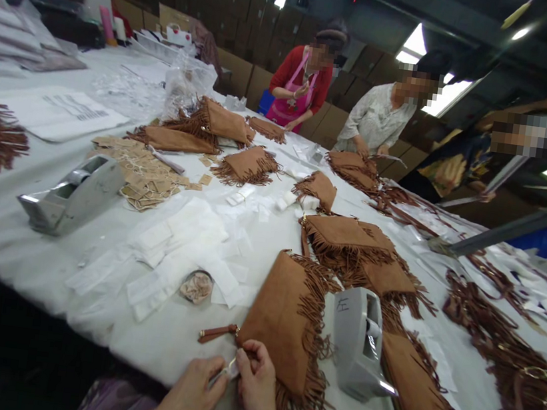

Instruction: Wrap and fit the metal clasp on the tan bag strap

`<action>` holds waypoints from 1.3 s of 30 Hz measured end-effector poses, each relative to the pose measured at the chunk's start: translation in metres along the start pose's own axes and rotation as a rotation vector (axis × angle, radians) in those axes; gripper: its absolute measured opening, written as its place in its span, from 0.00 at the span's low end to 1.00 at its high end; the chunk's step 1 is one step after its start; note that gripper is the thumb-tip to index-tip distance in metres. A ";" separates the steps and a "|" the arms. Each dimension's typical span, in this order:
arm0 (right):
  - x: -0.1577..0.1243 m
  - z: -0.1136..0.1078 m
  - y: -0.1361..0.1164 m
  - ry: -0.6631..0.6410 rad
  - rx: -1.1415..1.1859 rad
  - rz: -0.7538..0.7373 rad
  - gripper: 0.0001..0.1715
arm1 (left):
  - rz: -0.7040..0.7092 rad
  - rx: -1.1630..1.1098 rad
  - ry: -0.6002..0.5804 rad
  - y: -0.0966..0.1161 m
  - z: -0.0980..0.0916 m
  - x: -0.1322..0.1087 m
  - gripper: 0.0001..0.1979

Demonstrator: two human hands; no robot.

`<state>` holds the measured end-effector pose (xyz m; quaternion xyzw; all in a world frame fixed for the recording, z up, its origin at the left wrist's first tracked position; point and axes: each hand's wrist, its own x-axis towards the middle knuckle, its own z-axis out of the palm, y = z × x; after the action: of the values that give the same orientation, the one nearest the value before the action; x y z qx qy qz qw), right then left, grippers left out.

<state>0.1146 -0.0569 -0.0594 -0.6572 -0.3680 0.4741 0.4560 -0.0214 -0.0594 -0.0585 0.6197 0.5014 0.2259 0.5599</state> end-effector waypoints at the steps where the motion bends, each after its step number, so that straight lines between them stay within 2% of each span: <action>1: -0.001 0.000 0.000 -0.013 -0.002 0.002 0.19 | -0.006 -0.006 -0.005 0.000 0.000 0.000 0.17; 8: -0.004 0.000 -0.001 -0.076 -0.083 -0.020 0.14 | 0.015 0.005 0.013 0.000 0.000 0.000 0.16; 13: -0.006 0.003 -0.003 -0.005 -0.183 -0.079 0.10 | 0.008 -0.015 0.002 0.002 0.000 -0.001 0.14; 18: -0.008 0.004 -0.001 0.040 -0.299 -0.141 0.11 | -0.005 0.003 0.005 0.005 -0.002 0.000 0.14; 23: -0.007 0.003 -0.001 0.018 -0.279 -0.129 0.10 | -0.006 0.021 0.002 0.004 -0.001 0.001 0.13; 29: -0.005 0.004 0.004 0.059 -0.303 -0.122 0.09 | 0.015 0.015 0.022 0.001 0.000 0.001 0.13; 34: -0.007 0.003 0.001 0.025 -0.267 -0.117 0.10 | 0.009 0.010 0.026 -0.002 0.002 0.002 0.14; 39: -0.008 0.003 -0.001 0.032 -0.254 -0.115 0.09 | -0.003 0.025 0.009 0.002 0.000 0.001 0.15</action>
<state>0.1095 -0.0629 -0.0571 -0.6950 -0.4548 0.3861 0.4013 -0.0200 -0.0578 -0.0567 0.6248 0.5077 0.2214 0.5503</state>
